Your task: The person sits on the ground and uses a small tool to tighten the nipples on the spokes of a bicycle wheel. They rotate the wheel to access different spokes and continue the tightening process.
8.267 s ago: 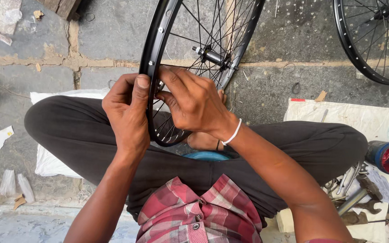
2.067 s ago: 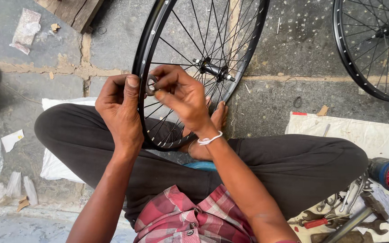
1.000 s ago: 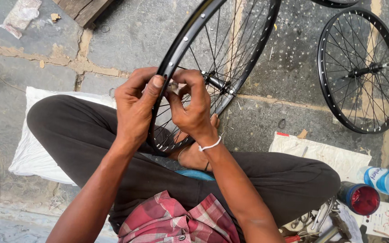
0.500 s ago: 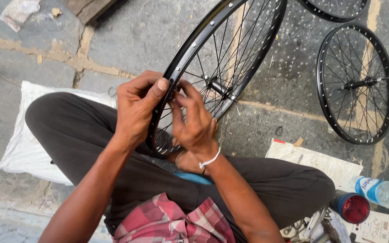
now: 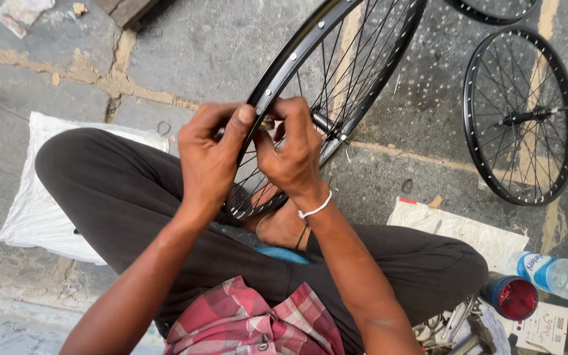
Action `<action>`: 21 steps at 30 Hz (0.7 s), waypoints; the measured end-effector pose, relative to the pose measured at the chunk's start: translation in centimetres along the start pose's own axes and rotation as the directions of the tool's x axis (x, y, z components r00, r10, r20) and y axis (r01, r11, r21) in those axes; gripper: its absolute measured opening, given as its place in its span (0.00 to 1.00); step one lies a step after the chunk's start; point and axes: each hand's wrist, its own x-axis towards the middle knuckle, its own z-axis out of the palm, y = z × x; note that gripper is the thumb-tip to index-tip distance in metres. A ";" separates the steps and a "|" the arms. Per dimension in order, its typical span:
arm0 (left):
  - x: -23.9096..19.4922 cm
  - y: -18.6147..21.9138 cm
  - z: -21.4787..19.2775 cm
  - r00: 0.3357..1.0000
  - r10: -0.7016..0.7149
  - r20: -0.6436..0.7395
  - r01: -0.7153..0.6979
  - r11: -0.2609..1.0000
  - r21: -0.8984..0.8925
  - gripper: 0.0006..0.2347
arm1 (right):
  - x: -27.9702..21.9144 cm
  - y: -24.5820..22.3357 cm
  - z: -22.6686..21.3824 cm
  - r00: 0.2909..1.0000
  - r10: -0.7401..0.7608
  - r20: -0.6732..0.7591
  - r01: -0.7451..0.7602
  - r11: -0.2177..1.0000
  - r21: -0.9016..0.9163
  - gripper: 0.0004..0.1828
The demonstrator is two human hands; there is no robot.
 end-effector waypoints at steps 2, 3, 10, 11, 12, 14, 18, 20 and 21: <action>-0.2 0.0 0.3 0.993 -0.079 -0.093 0.081 0.997 0.013 0.11 | -0.3 -0.2 0.4 0.998 -0.046 -0.038 0.044 0.997 -0.060 0.16; -0.4 -0.1 0.1 0.995 -0.081 -0.062 0.080 0.997 -0.019 0.11 | -1.4 -0.7 0.8 0.991 -0.092 -0.095 0.088 0.995 -0.046 0.18; 2.5 0.7 0.1 0.886 0.448 0.122 -0.464 0.868 0.177 0.13 | -2.2 -0.4 0.0 0.996 0.066 -0.060 -0.061 0.995 0.081 0.10; 2.9 0.8 0.2 0.939 0.324 0.115 -0.342 0.909 0.237 0.15 | -2.2 -0.4 -0.6 0.990 0.057 -0.126 -0.048 0.996 0.076 0.09; 3.2 1.0 0.2 0.976 0.193 0.103 -0.216 0.931 0.295 0.17 | -2.3 -0.6 -1.3 0.980 0.048 -0.192 -0.034 0.997 0.071 0.09; 4.2 1.1 0.2 0.988 0.137 0.074 -0.151 0.956 0.253 0.19 | -1.3 -0.6 -1.9 0.965 0.032 -0.260 -0.017 0.998 0.059 0.12; -1.4 -2.0 -1.2 0.981 0.183 0.059 -0.188 0.978 0.093 0.17 | -4.2 -1.4 -2.5 0.976 0.186 -0.112 -0.183 0.983 0.035 0.15; -0.9 -2.9 -1.3 0.979 0.200 0.044 -0.202 0.978 0.049 0.15 | -2.9 -0.7 -2.5 0.978 0.201 0.046 -0.206 0.963 0.172 0.16; -1.5 -3.3 -1.5 0.987 0.157 0.029 -0.157 0.988 -0.002 0.13 | -3.1 -0.7 -3.3 0.961 0.211 0.178 -0.257 0.919 0.298 0.18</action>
